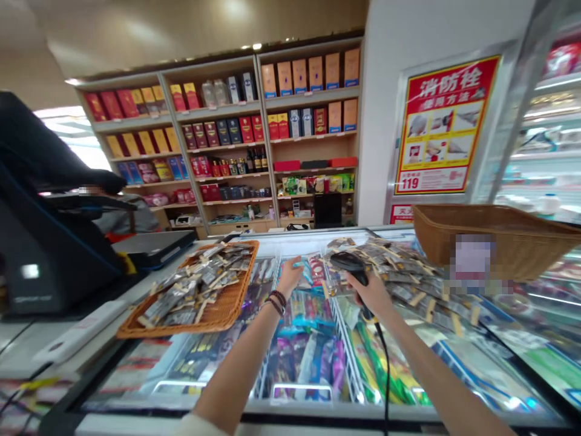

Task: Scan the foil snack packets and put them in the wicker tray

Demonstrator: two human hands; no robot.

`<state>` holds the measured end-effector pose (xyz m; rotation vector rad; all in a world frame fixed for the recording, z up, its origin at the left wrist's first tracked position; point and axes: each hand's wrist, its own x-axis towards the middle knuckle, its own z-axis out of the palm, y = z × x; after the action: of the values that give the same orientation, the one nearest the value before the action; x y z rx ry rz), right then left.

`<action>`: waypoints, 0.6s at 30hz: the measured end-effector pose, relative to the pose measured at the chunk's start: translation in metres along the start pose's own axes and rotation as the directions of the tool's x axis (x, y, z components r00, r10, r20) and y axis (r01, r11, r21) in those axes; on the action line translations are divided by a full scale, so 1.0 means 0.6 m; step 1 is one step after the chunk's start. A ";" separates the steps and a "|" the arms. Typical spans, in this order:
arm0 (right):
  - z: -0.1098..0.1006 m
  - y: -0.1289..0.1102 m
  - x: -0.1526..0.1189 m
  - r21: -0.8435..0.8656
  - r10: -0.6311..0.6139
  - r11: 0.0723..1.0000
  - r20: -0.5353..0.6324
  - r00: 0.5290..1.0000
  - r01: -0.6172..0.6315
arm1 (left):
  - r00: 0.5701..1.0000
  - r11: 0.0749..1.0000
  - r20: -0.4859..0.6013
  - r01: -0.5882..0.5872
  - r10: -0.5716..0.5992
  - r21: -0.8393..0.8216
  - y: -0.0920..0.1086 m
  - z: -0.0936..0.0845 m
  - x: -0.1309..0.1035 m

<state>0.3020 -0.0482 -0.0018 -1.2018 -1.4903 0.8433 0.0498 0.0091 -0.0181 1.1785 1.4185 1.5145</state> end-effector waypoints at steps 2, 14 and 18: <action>0.047 -0.010 0.005 0.025 -0.029 0.999 0.048 0.998 0.028 | 0.998 0.997 -0.033 -0.055 0.057 0.050 0.018 -0.056 -0.005; 0.242 -0.070 -0.020 0.210 -0.118 0.975 0.177 0.977 0.080 | 0.850 0.526 -0.356 0.113 0.388 0.843 0.058 -0.376 -0.047; 0.262 -0.055 -0.027 0.138 -0.126 0.985 0.183 0.975 0.101 | 0.889 0.370 -0.404 0.309 0.214 0.876 0.051 -0.400 -0.039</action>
<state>0.1414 -0.0618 -0.0154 -0.9531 -1.6172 0.9825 -0.1688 -0.0920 0.0167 1.3774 2.8707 0.8422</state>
